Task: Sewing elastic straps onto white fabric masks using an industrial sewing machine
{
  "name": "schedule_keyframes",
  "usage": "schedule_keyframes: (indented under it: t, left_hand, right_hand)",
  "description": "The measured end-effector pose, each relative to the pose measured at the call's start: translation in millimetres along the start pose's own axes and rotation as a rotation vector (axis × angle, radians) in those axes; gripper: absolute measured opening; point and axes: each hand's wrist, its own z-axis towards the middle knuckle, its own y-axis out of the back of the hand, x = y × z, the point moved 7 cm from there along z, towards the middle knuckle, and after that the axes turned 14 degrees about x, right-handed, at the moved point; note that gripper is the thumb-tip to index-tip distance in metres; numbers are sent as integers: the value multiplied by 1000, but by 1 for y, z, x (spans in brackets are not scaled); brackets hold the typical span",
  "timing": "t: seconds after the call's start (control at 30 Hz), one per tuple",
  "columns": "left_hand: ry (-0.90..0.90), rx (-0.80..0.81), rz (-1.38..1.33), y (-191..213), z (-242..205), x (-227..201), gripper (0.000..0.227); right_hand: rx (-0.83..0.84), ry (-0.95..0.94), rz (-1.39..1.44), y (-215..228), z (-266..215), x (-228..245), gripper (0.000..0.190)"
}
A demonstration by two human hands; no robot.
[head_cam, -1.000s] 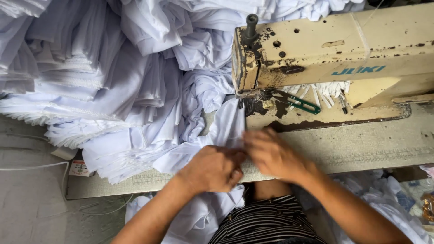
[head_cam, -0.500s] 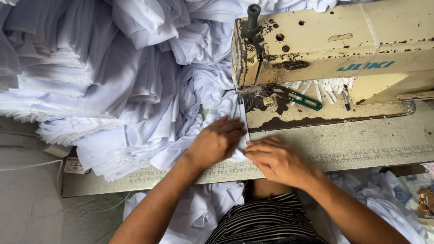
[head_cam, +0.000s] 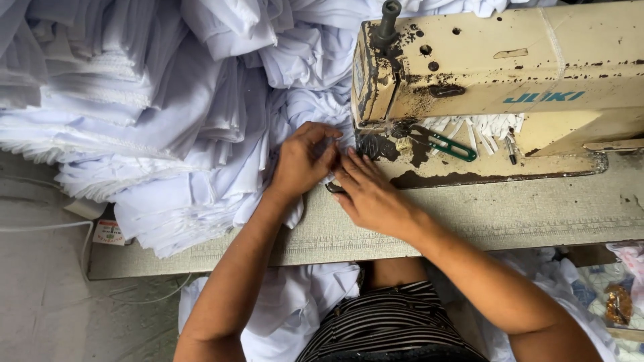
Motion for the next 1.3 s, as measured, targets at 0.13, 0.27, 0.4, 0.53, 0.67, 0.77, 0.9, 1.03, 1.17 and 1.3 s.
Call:
schedule_keyframes:
  t: [0.13,0.27,0.4,0.53,0.67,0.77,0.9,1.03,1.17,1.3]
  left_hand:
    - [10,0,-35,32,-42,-72,15]
    - [113,185,-135,32,-124,-140,10]
    - [147,362,-279,-12,-196,-157,15]
    - [349,197,-329,-50,-227,-140,15]
    - [610,-52,-302,-60,-229,-118,14]
    - [632,-30,-225,-66,-226,-114,26]
    - [677,63,-100,-90,-221,-93,41]
    - [769,120,-77,-100,-226,-89,43]
    - [860,-141,-705,-102,-257,-74,38]
    - [851,-316,-1117,-111,-278,-76,47]
  right_hand:
    - [46,-15,164,-20,-27,7,67]
    - [154,302,1004,-7,-95,43,18]
    - [620,236,1505,-125,-134,30,25]
    - [332,-455,1730,-234,-135,-22,53]
    - [183,-503,1783,-237,-115,-15,48]
    - [143,-424,1695,-248,-118,-19,39]
    - [64,-263,1583,-234,-122,-7,58]
    - [76,-17,1267,-215,-129,19,94]
    - [30,11,1229,-187,-132,19,96]
    - [46,-47,1338,-168,-130,33,74]
